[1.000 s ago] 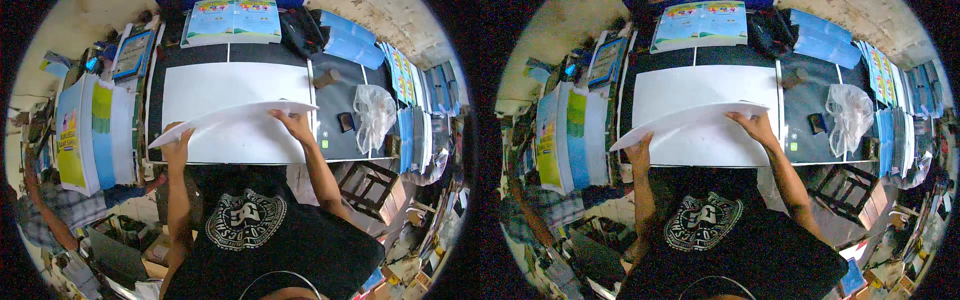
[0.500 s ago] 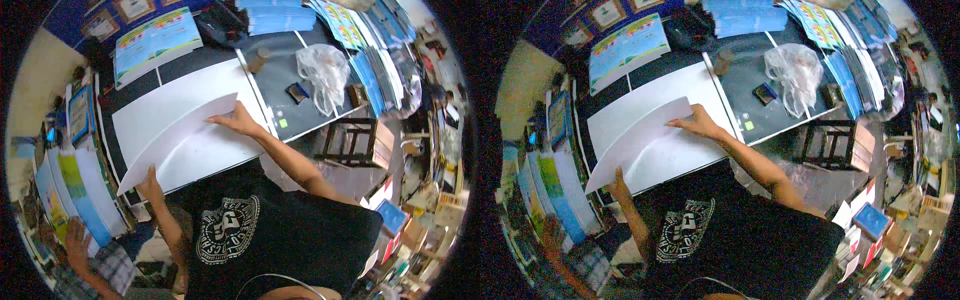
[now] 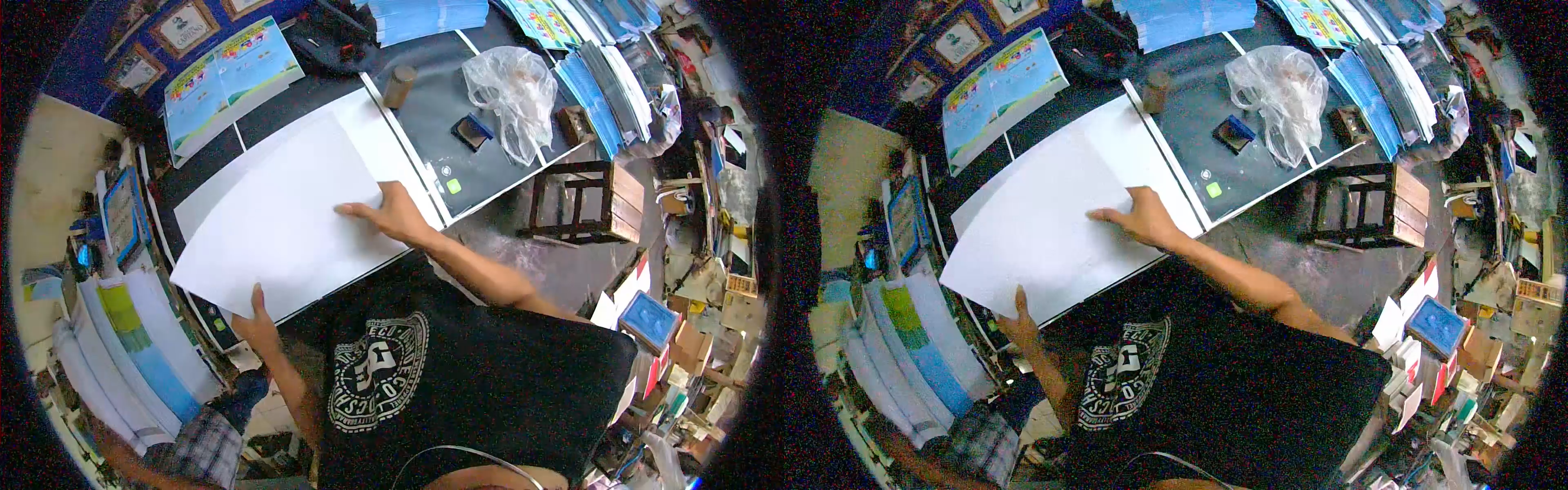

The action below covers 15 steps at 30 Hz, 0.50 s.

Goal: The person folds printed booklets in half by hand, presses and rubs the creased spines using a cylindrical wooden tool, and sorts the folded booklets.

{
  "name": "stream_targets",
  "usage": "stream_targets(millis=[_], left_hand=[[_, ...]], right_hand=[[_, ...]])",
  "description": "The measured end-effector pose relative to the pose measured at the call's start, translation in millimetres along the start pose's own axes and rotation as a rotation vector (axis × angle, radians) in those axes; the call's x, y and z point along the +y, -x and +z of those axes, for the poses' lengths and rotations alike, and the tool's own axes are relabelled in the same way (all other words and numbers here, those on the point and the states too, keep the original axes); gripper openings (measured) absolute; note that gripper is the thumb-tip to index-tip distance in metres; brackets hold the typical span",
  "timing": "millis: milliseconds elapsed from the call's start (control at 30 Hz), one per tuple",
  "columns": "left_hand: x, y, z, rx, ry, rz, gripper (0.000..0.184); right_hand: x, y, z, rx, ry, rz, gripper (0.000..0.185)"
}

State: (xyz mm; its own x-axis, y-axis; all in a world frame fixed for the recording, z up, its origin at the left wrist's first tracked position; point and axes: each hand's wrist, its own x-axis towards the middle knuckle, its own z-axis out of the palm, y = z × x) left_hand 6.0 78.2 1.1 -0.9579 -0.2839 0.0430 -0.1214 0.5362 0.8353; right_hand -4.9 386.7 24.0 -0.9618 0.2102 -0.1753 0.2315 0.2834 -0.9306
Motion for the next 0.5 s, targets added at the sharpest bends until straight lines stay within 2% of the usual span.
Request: stream_targets(millis=[67,100,133,167,233,267,333,400,433,467,500], left_hand=[[0,9,-4,-0.129,-0.138,-0.103,0.049],[6,17,-3,-0.173,-0.197,-0.156,0.052],[8,23,-4,-0.216,-0.258,-0.21,0.055],[-10,25,-1,-0.256,-0.397,-0.206,0.066],[-33,23,1,-0.316,-0.246,-0.17,0.07],[-41,27,-4,-0.344,-0.176,-0.159,0.072],[-36,24,-11,-0.409,-0.114,-0.223,0.069],[-30,22,-18,-0.424,-0.028,-0.367,0.062],[-24,21,-18,-0.419,0.036,-0.4,0.06],[-18,21,-16,-0.412,0.104,-0.429,0.058],[-11,21,-14,-0.403,0.175,-0.456,0.055]], right_hand=[[12,16,-6,0.024,0.007,-0.018,0.052],[18,21,-14,-0.118,0.037,0.171,0.059],[25,29,-16,-0.105,0.04,0.157,0.061],[32,38,-16,-0.092,0.042,0.145,0.063],[38,47,-26,-0.149,-0.058,0.18,0.068],[34,54,-30,-0.108,-0.037,0.259,0.069],[29,56,-48,-0.189,-0.133,0.476,0.065],[45,52,-57,-0.212,-0.54,0.523,0.054],[52,49,-59,-0.256,-0.669,0.444,0.046],[54,46,-76,-0.366,-0.307,0.341,0.042],[56,43,-79,-0.341,0.028,0.116,0.043]])
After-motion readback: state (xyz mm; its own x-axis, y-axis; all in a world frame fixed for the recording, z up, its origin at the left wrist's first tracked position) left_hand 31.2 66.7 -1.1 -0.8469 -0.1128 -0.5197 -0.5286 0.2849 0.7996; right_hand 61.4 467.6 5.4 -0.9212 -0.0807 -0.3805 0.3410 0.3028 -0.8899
